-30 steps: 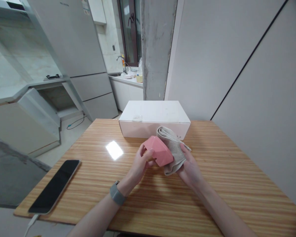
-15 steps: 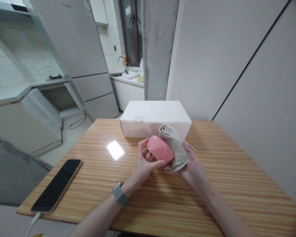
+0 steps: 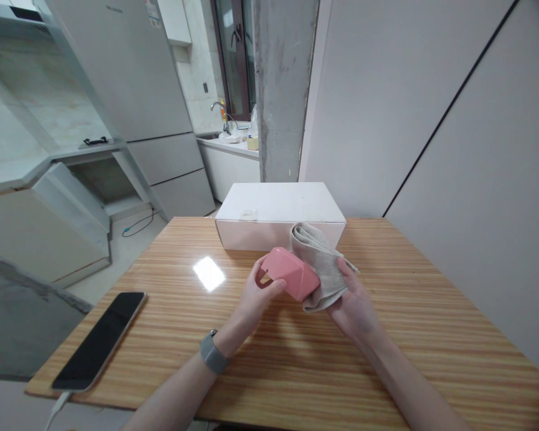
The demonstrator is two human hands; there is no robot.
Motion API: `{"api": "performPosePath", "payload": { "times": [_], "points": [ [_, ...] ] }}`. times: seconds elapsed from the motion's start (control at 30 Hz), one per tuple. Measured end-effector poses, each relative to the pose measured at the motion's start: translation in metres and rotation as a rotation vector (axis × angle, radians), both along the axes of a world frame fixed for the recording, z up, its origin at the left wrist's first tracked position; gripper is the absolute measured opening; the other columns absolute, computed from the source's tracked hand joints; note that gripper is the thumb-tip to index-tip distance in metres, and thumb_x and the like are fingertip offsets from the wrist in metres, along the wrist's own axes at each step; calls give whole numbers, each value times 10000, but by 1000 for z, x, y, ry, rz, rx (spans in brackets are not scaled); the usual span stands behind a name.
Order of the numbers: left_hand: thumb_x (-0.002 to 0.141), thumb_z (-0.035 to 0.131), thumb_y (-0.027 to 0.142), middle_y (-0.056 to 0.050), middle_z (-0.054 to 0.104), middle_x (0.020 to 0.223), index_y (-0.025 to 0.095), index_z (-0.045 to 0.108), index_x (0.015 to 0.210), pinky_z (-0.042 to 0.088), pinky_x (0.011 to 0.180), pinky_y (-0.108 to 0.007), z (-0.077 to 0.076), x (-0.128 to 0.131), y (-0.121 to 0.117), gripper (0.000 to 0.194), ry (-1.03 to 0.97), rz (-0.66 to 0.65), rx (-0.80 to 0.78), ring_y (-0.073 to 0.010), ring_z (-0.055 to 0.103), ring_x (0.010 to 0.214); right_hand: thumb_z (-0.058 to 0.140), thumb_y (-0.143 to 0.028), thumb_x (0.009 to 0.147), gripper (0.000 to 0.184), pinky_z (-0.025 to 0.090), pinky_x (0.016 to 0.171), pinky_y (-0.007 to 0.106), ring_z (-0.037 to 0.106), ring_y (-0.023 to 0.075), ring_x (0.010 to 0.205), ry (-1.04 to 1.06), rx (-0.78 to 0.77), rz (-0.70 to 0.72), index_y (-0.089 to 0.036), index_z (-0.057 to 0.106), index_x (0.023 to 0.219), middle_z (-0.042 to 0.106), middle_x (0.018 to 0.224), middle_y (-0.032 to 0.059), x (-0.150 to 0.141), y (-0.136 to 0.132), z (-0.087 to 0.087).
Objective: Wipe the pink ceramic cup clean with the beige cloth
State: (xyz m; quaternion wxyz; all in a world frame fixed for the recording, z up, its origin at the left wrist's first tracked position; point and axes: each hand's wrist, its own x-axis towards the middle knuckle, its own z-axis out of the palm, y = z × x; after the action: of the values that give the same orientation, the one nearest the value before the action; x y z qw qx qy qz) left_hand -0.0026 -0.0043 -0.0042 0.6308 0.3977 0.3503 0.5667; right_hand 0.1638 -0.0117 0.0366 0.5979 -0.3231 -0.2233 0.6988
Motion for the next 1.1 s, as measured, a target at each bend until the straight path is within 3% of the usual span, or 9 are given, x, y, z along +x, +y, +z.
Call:
{"api": "performPosePath", "payload": {
  "times": [0.17,0.3,0.53,0.73,0.9,1.1],
  "points": [
    [642,821,260,-88,542,1293,251,464,1291,516,847,-293,2,1,-2,740,67,54,88,-210,595,1052,690,-469,766,333,525,925,310,649,225,1111,-3,8,-21,-234,743,995,766,1050,-5,-1,2,-7],
    [597,844,237,-84,516,1328,299,392,1352,533,847,-314,5,2,-6,882,173,75,201,-242,565,1125,701,-493,749,350,543,899,321,686,229,1034,-14,-14,-5,-234,745,981,778,1000,-7,-3,3,-11],
    [582,831,214,-97,383,1444,305,367,1398,505,942,-390,12,-2,-12,943,590,221,551,-302,413,1300,695,-450,776,272,567,782,249,726,182,886,4,-19,-19,-241,751,941,787,944,-26,-7,2,-8],
    [611,811,229,-135,356,1437,276,358,1416,418,1049,-461,15,-5,-13,925,685,223,690,-332,366,1336,628,-500,836,328,518,941,328,684,222,1049,-56,-35,-80,-233,738,990,772,1030,10,-8,6,-11],
    [602,811,197,-145,354,1459,279,339,1414,344,1095,-530,12,-3,-13,942,610,113,809,-348,350,1358,626,-555,823,440,474,1003,371,630,252,1145,-176,49,121,-222,713,1098,745,1112,38,-11,2,-15],
    [566,854,225,-134,381,1454,276,453,1351,416,1046,-486,16,-5,-14,884,568,114,674,-353,339,1363,614,-592,816,478,521,932,403,673,265,1062,-156,22,262,-225,710,1108,763,1051,51,-7,-1,-14]
  ]
}}
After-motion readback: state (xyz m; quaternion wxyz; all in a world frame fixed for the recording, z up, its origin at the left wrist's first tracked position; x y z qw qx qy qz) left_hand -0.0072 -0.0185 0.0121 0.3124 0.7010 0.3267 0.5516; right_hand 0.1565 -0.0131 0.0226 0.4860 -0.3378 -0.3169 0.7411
